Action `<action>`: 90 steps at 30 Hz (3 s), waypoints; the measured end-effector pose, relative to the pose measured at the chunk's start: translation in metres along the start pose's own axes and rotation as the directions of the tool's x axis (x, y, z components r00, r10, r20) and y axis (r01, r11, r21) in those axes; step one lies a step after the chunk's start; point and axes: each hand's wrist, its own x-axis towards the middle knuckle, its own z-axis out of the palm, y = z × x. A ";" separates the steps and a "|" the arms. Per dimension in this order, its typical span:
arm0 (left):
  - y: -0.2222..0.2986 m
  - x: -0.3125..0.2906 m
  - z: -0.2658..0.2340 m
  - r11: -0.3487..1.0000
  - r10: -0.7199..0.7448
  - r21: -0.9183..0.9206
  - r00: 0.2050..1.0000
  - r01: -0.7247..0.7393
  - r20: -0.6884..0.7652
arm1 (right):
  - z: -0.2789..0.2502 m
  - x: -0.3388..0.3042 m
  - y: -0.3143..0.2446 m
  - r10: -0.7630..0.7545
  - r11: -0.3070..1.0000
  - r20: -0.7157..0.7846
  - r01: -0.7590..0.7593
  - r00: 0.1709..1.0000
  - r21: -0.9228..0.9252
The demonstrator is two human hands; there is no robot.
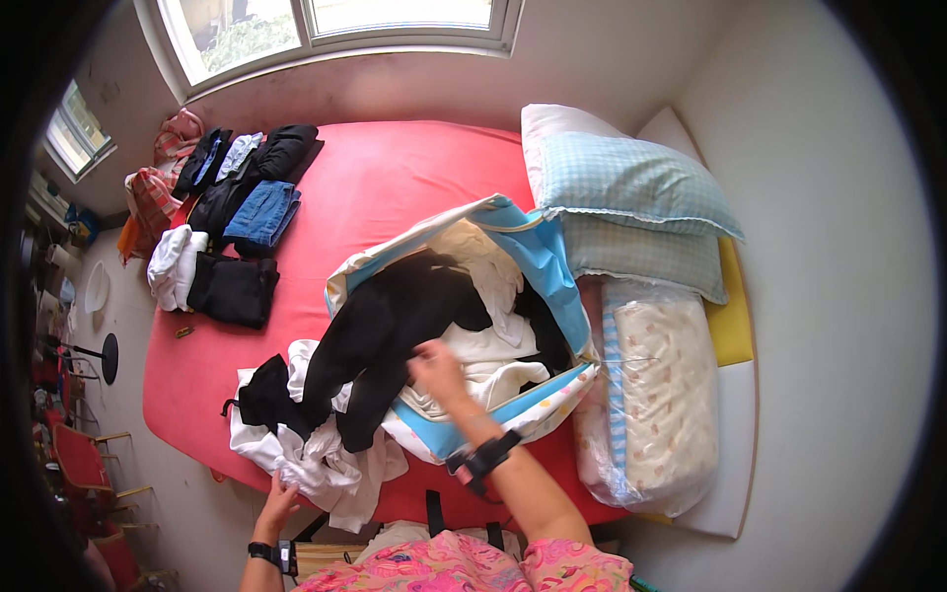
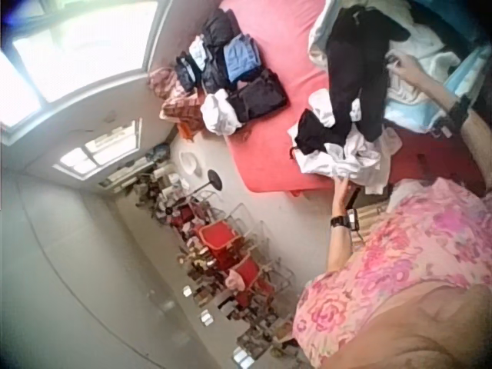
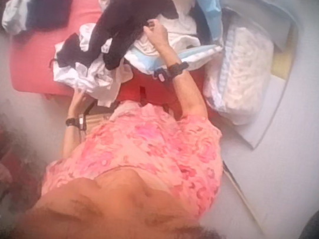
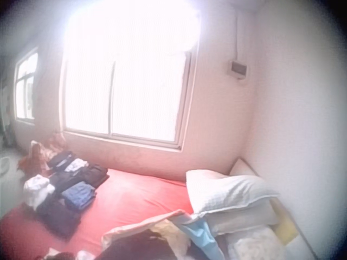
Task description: The person empties a storage bag of laundry onto a bed, spreads out a pair of trousers and a shirt to check them, and then folds the trousers and places them in the bag.
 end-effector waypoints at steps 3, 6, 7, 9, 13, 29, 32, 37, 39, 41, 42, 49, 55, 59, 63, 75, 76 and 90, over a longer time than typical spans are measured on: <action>0.001 0.033 0.021 0.940 0.307 0.103 0.938 -0.325 0.162 | -0.057 0.046 0.074 0.159 0.853 -0.102 -0.189 0.982 -0.487; -0.008 0.062 0.026 0.885 0.277 0.364 0.957 -0.290 0.090 | -0.067 0.069 0.090 0.372 0.775 -0.148 -0.394 0.917 -0.495; 0.006 0.060 0.034 0.834 0.315 0.428 0.937 -0.349 0.150 | -0.069 0.074 0.093 0.377 0.775 -0.135 -0.392 0.916 -0.495; 0.037 0.046 0.040 0.837 0.340 0.405 0.929 -0.369 0.143 | -0.073 0.083 0.099 0.435 0.734 -0.089 -0.410 0.896 -0.542; 0.085 0.033 0.041 0.615 0.407 0.777 0.899 -0.136 -0.164 | -0.079 0.097 0.104 0.435 0.732 -0.008 -0.359 0.900 -0.579; 0.177 0.017 0.109 0.545 0.427 0.481 0.721 -0.687 0.546 | -0.072 0.029 0.033 0.495 0.868 0.251 -0.483 0.832 -0.114; 0.166 -0.016 0.039 0.714 0.441 0.273 0.717 -0.645 0.540 | -0.094 -0.018 0.036 0.350 0.930 0.308 -0.367 0.885 -0.002; 0.112 -0.041 -0.058 0.916 0.264 0.257 0.946 -0.307 0.187 | -0.112 -0.057 0.045 0.456 0.816 0.273 -0.521 0.847 0.252; 0.058 -0.017 -0.084 0.891 0.349 0.278 0.933 -0.359 0.088 | -0.101 -0.062 0.038 0.433 0.830 0.242 -0.489 0.868 0.270; 0.014 -0.001 -0.095 0.766 0.537 0.411 0.843 -0.494 0.012 | -0.096 -0.065 0.033 0.419 0.864 0.172 -0.450 0.891 0.225; 0.012 0.001 -0.085 0.814 0.478 0.376 0.878 -0.443 0.000 | -0.100 -0.066 0.043 0.385 0.907 0.128 -0.401 0.914 0.129; -0.009 0.017 -0.057 0.835 0.513 0.294 0.852 -0.466 -0.108 | -0.103 -0.059 0.069 0.236 0.964 -0.023 -0.237 0.971 -0.120; -0.024 0.013 -0.055 0.721 0.653 0.519 0.701 -0.458 -0.288 | -0.097 -0.046 0.003 0.077 0.974 -0.042 -0.066 0.996 0.217; -0.014 -0.004 -0.055 0.756 0.640 0.383 0.723 -0.531 -0.259 | -0.077 -0.059 -0.092 -0.147 0.878 0.117 0.076 0.982 0.472; 0.001 -0.017 -0.041 0.433 0.755 0.567 0.625 -0.701 0.196 | -0.032 -0.087 -0.161 -0.322 0.889 0.425 0.116 0.846 0.442; -0.006 -0.025 -0.035 0.769 0.608 0.164 0.786 -0.618 0.114 | 0.138 -0.133 -0.211 -0.526 0.850 0.777 0.217 0.345 0.479; -0.013 -0.010 -0.036 0.777 0.601 0.171 0.795 -0.605 0.084 | 0.140 -0.131 -0.193 -0.502 0.862 0.774 0.294 0.385 0.413; 0.120 -0.008 0.023 0.401 0.881 0.583 0.472 -0.706 -0.035 | -0.081 0.090 0.085 0.239 0.930 -0.486 -0.342 0.841 -0.136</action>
